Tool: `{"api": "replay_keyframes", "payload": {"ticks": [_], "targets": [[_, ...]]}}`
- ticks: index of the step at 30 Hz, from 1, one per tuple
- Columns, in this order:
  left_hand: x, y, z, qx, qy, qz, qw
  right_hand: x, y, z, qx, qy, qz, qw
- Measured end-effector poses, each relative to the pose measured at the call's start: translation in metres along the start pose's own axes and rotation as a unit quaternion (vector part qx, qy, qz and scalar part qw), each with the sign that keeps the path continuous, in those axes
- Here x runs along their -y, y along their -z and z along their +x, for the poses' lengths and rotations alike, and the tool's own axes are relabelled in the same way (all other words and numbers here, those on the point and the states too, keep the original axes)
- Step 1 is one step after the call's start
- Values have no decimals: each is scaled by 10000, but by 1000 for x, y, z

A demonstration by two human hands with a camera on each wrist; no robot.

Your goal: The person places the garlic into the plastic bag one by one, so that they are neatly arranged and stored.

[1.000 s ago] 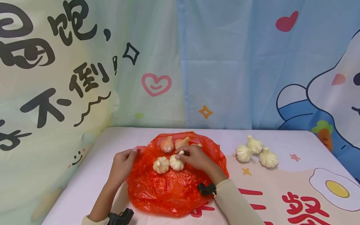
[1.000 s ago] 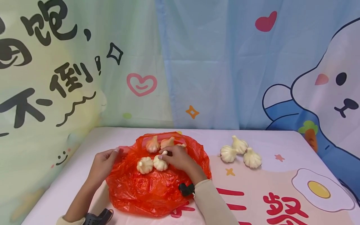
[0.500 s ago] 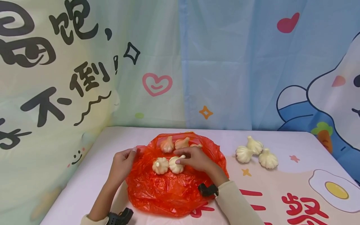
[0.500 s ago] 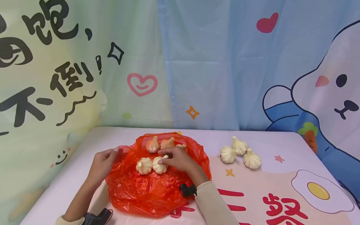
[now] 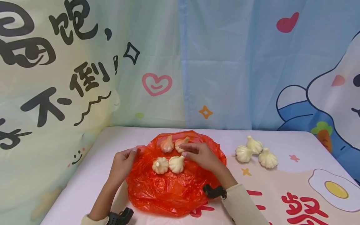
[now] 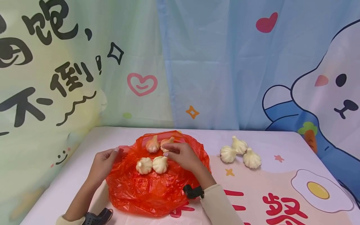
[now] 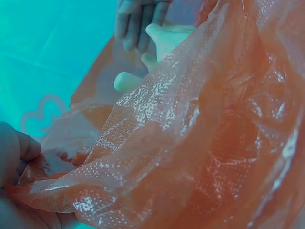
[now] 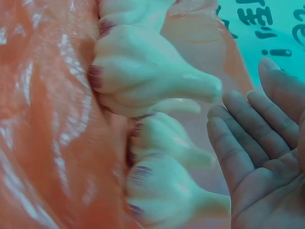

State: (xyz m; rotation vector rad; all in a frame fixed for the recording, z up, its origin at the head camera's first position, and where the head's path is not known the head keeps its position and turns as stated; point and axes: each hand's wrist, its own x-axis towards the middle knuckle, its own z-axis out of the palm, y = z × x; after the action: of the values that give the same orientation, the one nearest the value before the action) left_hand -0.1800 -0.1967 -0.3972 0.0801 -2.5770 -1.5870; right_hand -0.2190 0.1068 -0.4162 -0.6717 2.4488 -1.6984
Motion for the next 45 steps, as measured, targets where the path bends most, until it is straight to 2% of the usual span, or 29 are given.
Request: {"api": "replay_keyframes", "payload": {"ticks": [7,12,16,25,27,33,40,45], "targets": [[2,1,0,-44,-48,96,9999,15,12,-12,9,93,28,10000],[1,0,0,-29,-51,80,10000,18,19,-22,147,112,-144,9997],[1,-1,0,-17,-24,59,10000,18,26,-31,190,158,-248,9994],[1,-2,0,1,31,89,10000,9,40,-52,239,-45,-309,9992],[0,-2,0,18,48,65,10000,7,45,-55,117,-56,-304,9995],[1,-3,0,25,48,69,10000,9,64,-60,-677,-5,-377,9970],[3,-2,0,-2,19,117,9999,11,79,-68,-889,-151,-621,9940],[1,-2,0,34,24,100,9999,8,86,-76,-1260,-94,-863,9882]]}}
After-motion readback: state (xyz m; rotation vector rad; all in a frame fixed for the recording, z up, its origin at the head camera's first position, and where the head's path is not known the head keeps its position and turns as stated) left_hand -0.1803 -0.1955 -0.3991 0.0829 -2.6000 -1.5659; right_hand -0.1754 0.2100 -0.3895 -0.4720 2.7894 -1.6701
